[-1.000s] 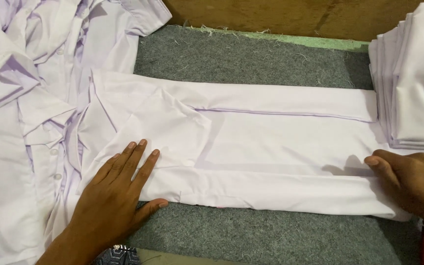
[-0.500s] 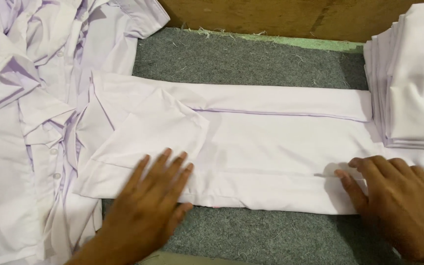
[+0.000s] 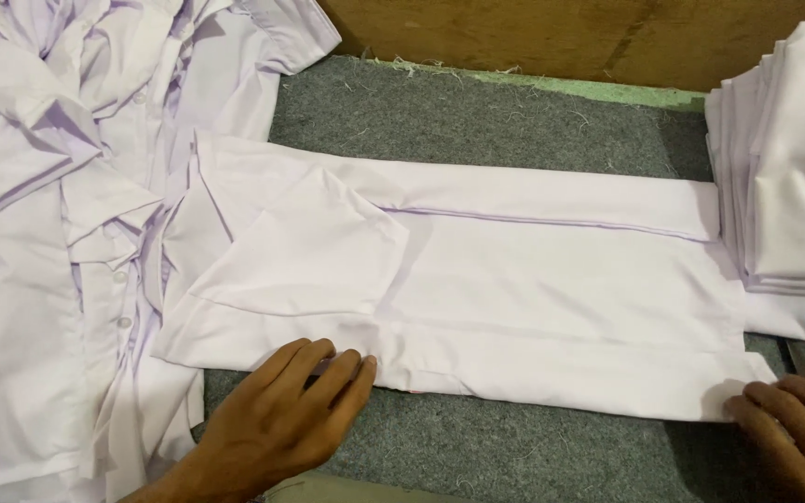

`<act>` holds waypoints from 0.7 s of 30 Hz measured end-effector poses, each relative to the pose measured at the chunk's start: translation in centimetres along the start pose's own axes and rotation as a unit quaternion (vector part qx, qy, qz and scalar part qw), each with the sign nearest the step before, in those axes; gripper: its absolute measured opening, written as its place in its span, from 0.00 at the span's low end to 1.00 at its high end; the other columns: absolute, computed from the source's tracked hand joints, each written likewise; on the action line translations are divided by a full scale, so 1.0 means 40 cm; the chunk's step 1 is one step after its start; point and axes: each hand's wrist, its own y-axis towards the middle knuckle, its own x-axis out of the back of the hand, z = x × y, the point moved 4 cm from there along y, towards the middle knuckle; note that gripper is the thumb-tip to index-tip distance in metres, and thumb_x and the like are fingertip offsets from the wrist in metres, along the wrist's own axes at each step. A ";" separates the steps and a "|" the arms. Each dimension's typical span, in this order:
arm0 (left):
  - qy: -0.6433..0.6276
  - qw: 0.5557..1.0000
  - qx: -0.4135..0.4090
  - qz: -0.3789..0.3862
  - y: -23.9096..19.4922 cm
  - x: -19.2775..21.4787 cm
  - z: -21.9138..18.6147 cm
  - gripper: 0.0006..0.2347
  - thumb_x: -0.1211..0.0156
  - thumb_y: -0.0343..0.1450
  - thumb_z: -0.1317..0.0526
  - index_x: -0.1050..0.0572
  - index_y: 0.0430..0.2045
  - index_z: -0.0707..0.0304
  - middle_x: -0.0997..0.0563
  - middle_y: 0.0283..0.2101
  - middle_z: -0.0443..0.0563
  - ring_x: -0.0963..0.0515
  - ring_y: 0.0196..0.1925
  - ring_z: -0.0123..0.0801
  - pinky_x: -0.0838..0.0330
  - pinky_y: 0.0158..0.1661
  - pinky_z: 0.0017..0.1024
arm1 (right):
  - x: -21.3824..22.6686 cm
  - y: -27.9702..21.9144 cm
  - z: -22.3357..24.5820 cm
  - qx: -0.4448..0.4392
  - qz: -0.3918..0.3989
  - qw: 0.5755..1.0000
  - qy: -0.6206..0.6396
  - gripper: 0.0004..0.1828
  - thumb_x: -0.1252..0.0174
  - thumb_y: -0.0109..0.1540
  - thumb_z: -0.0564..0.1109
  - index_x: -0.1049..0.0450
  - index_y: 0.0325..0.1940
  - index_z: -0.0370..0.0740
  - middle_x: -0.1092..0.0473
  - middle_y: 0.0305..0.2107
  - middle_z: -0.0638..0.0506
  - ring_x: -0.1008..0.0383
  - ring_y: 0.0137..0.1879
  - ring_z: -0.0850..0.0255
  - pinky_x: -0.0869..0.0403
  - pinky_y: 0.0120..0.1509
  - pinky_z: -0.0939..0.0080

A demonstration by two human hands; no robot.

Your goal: A person neatly folds a white long-sleeved shirt on a work surface, smoothing the fabric and aligning the sleeves.

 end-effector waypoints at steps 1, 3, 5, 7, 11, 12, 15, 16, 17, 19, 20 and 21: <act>0.000 1.000 -0.006 -0.006 0.000 0.003 0.000 0.08 0.43 0.71 0.75 0.21 0.41 0.69 0.24 0.38 0.56 0.24 0.37 0.43 0.24 0.40 0.36 | -0.013 -0.026 -0.015 -0.011 -0.038 0.999 0.027 0.13 0.53 0.70 0.39 0.21 0.45 0.38 0.23 0.45 0.43 0.26 0.52 0.40 0.28 0.66 0.43; 0.002 1.000 -0.011 -0.011 -0.011 0.002 -0.001 0.06 0.44 0.72 0.75 0.22 0.40 0.72 0.23 0.37 0.57 0.24 0.37 0.43 0.23 0.41 0.36 | -0.031 -0.063 -0.038 -0.020 -0.077 0.995 0.055 0.11 0.47 0.70 0.37 0.20 0.47 0.32 0.24 0.44 0.37 0.28 0.48 0.37 0.26 0.66 0.41; 0.004 1.000 -0.007 -0.027 -0.032 -0.004 -0.003 0.09 0.46 0.72 0.76 0.21 0.42 0.73 0.21 0.41 0.58 0.20 0.39 0.42 0.21 0.42 0.36 | -0.039 -0.082 -0.053 -0.017 -0.063 0.996 0.064 0.10 0.47 0.69 0.30 0.21 0.50 0.28 0.26 0.44 0.35 0.28 0.47 0.40 0.26 0.63 0.44; 0.006 1.000 0.001 -0.008 -0.050 -0.015 -0.009 0.10 0.46 0.72 0.75 0.22 0.44 0.72 0.20 0.43 0.58 0.20 0.42 0.42 0.21 0.44 0.36 | -0.035 -0.065 -0.057 0.039 -0.047 0.997 0.048 0.21 0.56 0.68 0.45 0.21 0.52 0.30 0.24 0.46 0.37 0.26 0.48 0.40 0.26 0.64 0.44; -0.016 0.998 0.048 0.048 -0.066 -0.028 -0.009 0.13 0.47 0.71 0.72 0.22 0.48 0.72 0.21 0.46 0.58 0.21 0.48 0.49 0.23 0.49 0.40 | -0.040 -0.066 -0.067 0.055 0.004 0.998 0.041 0.24 0.61 0.63 0.38 0.23 0.56 0.38 0.23 0.53 0.43 0.23 0.58 0.44 0.28 0.74 0.46; -0.017 0.998 0.047 0.047 -0.056 -0.024 -0.014 0.13 0.47 0.71 0.72 0.22 0.48 0.72 0.21 0.46 0.58 0.21 0.48 0.49 0.23 0.49 0.40 | -0.026 -0.037 -0.034 0.055 0.005 0.998 0.040 0.24 0.61 0.63 0.38 0.23 0.56 0.38 0.23 0.53 0.43 0.23 0.58 0.44 0.28 0.74 0.46; -0.110 0.991 0.074 0.036 -0.008 -0.017 -0.020 0.18 0.40 0.69 0.61 0.24 0.52 0.70 0.22 0.55 0.58 0.26 0.62 0.50 0.32 0.62 0.44 | 0.062 0.092 0.079 -0.008 -0.048 0.999 -0.003 0.32 0.51 0.48 0.30 0.20 0.56 0.30 0.21 0.55 0.40 0.21 0.61 0.38 0.26 0.76 0.43; -0.102 0.993 0.063 0.013 0.016 -0.010 -0.024 0.16 0.45 0.73 0.61 0.25 0.53 0.71 0.23 0.58 0.60 0.26 0.64 0.53 0.34 0.64 0.45 | 0.109 0.164 0.146 0.008 -0.054 0.997 -0.050 0.25 0.48 0.57 0.38 0.19 0.57 0.35 0.20 0.55 0.44 0.20 0.61 0.46 0.27 0.71 0.46; -0.095 0.994 0.051 -0.009 0.041 -0.004 -0.029 0.15 0.50 0.77 0.62 0.25 0.55 0.72 0.23 0.61 0.63 0.27 0.66 0.55 0.36 0.66 0.46 | 0.155 0.236 0.212 0.024 -0.059 0.993 -0.097 0.19 0.44 0.66 0.47 0.18 0.57 0.39 0.18 0.55 0.48 0.19 0.60 0.55 0.27 0.67 0.50; -0.131 0.989 0.064 0.010 0.065 -0.050 -0.048 0.19 0.54 0.78 0.58 0.30 0.60 0.72 0.27 0.65 0.63 0.32 0.70 0.55 0.42 0.68 0.48 | 0.116 0.302 0.310 0.025 0.011 0.999 -0.026 0.28 0.45 0.64 0.55 0.28 0.64 0.36 0.28 0.62 0.43 0.28 0.67 0.50 0.31 0.71 0.44; -0.166 0.982 0.082 0.033 0.075 -0.074 -0.059 0.22 0.57 0.80 0.54 0.35 0.66 0.72 0.32 0.70 0.64 0.38 0.75 0.55 0.48 0.71 0.51 | 0.090 0.334 0.360 0.028 0.080 0.995 0.052 0.40 0.46 0.61 0.62 0.39 0.70 0.34 0.38 0.70 0.38 0.36 0.74 0.47 0.35 0.74 0.39; -0.171 0.981 0.079 0.034 0.076 -0.100 -0.070 0.22 0.57 0.80 0.54 0.35 0.66 0.72 0.32 0.70 0.64 0.38 0.75 0.55 0.48 0.71 0.51 | 0.066 0.352 0.396 0.023 0.084 0.995 0.051 0.40 0.46 0.61 0.62 0.39 0.70 0.34 0.38 0.70 0.38 0.36 0.74 0.47 0.35 0.74 0.39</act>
